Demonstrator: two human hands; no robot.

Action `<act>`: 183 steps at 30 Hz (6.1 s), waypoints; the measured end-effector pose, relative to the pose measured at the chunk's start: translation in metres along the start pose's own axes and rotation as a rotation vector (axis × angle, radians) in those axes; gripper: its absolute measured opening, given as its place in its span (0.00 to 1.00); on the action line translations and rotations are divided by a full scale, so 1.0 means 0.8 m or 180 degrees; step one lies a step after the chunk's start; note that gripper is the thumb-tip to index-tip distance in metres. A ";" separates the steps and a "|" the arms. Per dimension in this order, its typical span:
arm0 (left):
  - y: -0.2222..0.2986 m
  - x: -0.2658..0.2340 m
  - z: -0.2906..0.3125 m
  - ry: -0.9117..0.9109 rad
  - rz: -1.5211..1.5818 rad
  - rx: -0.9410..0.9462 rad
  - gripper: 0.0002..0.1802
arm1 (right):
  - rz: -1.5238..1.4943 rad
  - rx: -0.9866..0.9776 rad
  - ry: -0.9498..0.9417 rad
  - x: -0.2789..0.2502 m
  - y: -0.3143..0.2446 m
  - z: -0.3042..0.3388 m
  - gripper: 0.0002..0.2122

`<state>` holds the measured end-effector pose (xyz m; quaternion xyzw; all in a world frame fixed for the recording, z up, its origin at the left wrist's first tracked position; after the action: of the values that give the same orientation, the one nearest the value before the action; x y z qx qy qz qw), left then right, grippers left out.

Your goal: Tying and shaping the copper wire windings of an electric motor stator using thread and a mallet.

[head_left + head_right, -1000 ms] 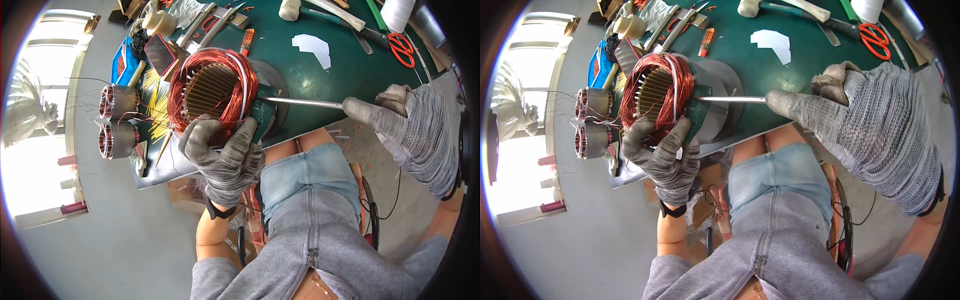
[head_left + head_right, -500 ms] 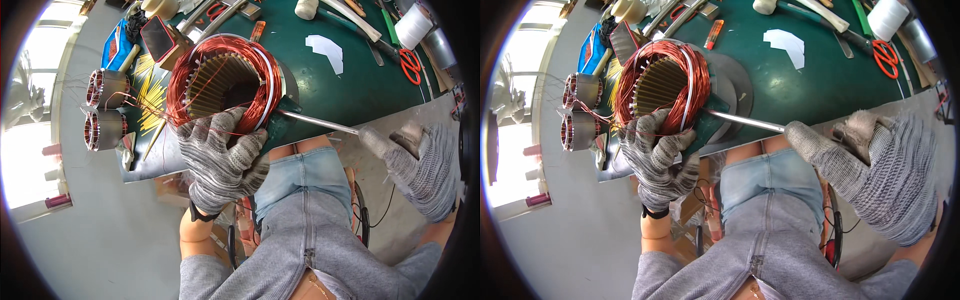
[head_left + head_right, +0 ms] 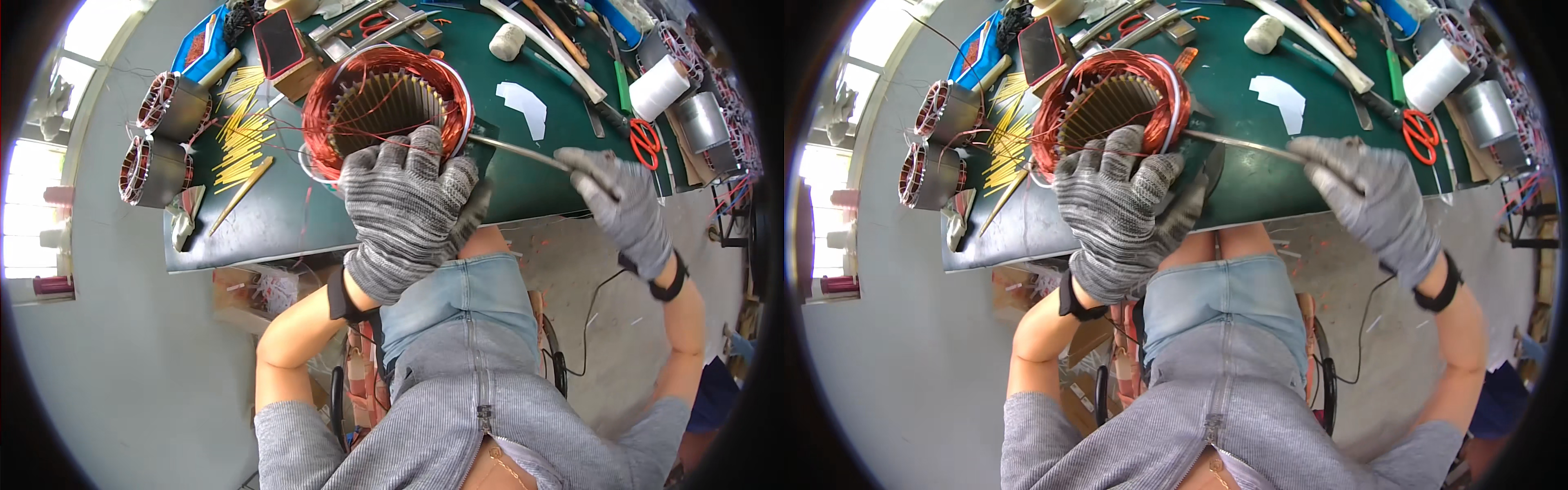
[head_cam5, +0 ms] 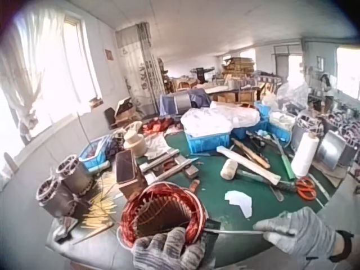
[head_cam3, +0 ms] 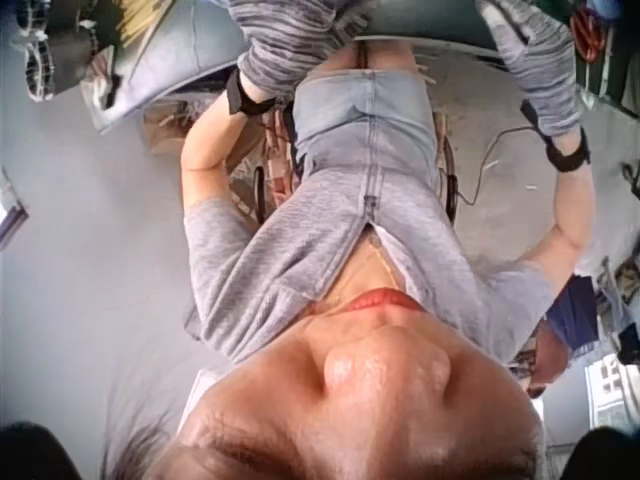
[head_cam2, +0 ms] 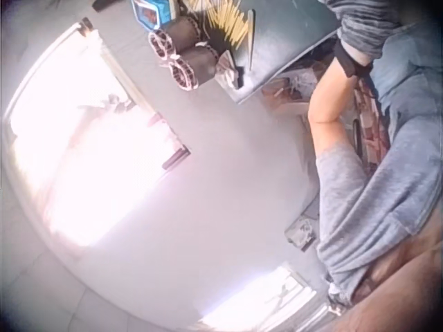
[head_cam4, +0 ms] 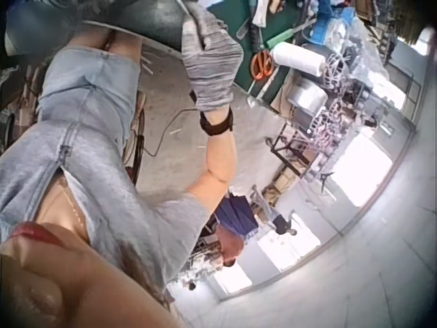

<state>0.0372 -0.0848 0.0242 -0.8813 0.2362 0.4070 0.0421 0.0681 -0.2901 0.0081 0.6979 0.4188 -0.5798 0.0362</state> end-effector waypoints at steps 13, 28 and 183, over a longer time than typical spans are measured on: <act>-0.099 -0.017 -0.002 0.0395 0.1553 0.0421 0.06 | -0.0912 0.0404 -0.0342 0.073 0.064 0.004 0.19; -0.009 -0.024 0.009 0.0450 0.0417 0.0955 0.23 | -0.0461 -0.0457 0.0272 0.064 0.095 -0.029 0.07; -0.064 -0.019 -0.024 0.0223 0.0342 0.0469 0.11 | 0.1373 -0.0822 0.0747 0.053 -0.046 -0.065 0.16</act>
<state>0.0655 -0.0390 0.0419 -0.8756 0.3137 0.3591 0.0767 0.0849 -0.2153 0.0051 0.8230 0.3323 -0.4158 0.1987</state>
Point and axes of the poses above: each hand's wrist, its own z-axis away from the middle knuckle, its own x-axis out of the palm, y = z × x, the point moved 8 cm from there along -z, towards the middle knuckle, and after that the axes turned 9 degrees about -x, right-handed, at the moved point
